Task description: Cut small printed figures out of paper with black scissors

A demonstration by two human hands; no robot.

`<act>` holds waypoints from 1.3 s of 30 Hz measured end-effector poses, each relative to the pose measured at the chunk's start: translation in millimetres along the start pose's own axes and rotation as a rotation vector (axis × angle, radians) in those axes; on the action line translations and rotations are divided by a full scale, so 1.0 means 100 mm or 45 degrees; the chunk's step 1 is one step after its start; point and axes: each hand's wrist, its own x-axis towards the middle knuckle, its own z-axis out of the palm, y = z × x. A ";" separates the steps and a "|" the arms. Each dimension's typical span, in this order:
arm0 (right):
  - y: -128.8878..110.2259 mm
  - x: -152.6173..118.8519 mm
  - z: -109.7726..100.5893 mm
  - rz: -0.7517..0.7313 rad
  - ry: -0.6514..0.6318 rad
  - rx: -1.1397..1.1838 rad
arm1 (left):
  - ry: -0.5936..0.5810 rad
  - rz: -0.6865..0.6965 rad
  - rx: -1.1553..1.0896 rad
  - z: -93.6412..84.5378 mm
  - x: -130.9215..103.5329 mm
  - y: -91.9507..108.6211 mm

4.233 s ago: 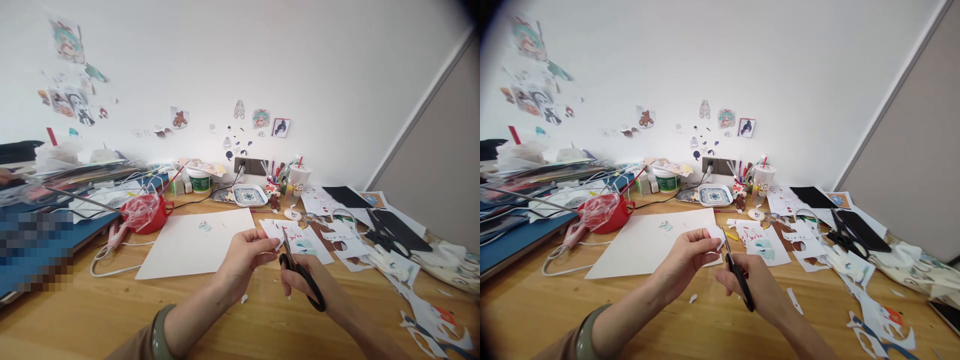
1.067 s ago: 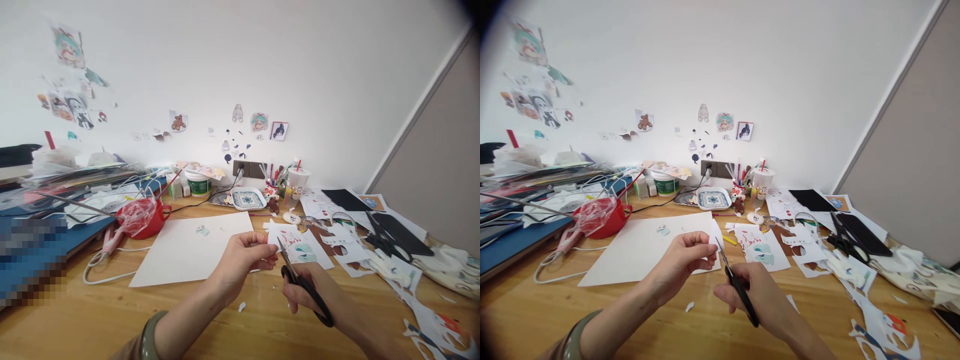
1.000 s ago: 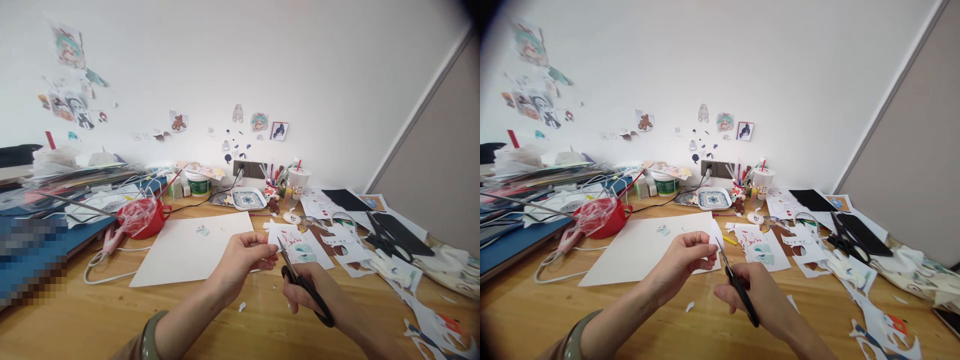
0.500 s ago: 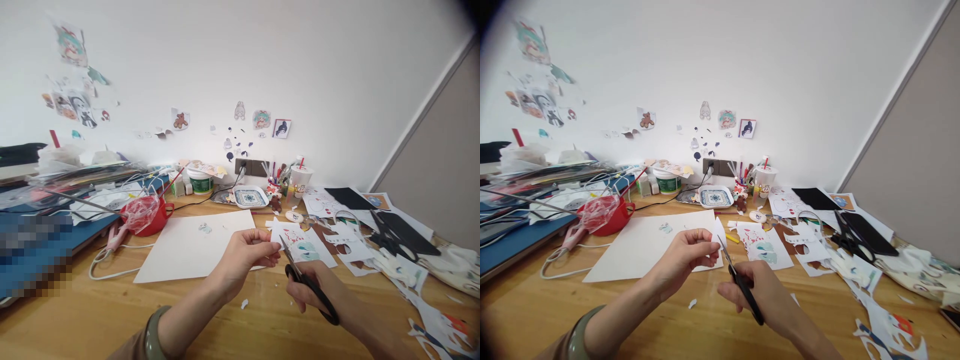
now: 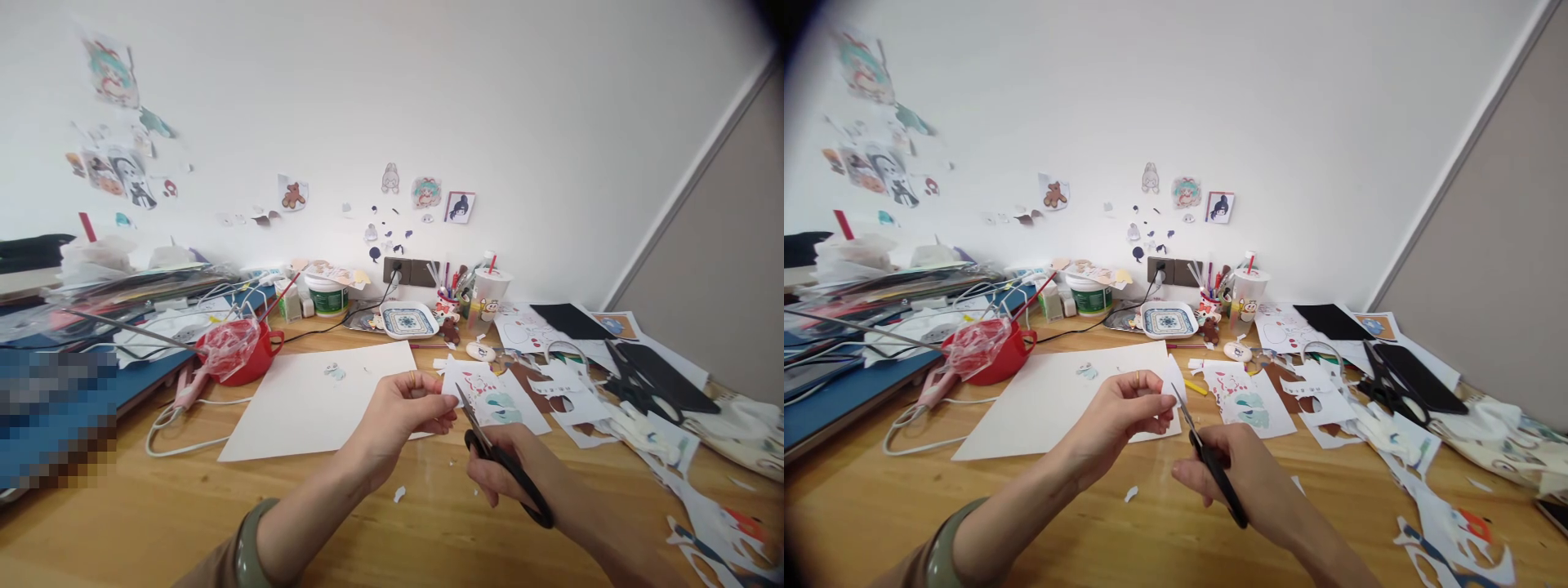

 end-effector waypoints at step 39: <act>0.11 0.06 0.03 -0.062 0.027 0.049 | -0.014 -0.019 0.042 0.02 0.01 -0.04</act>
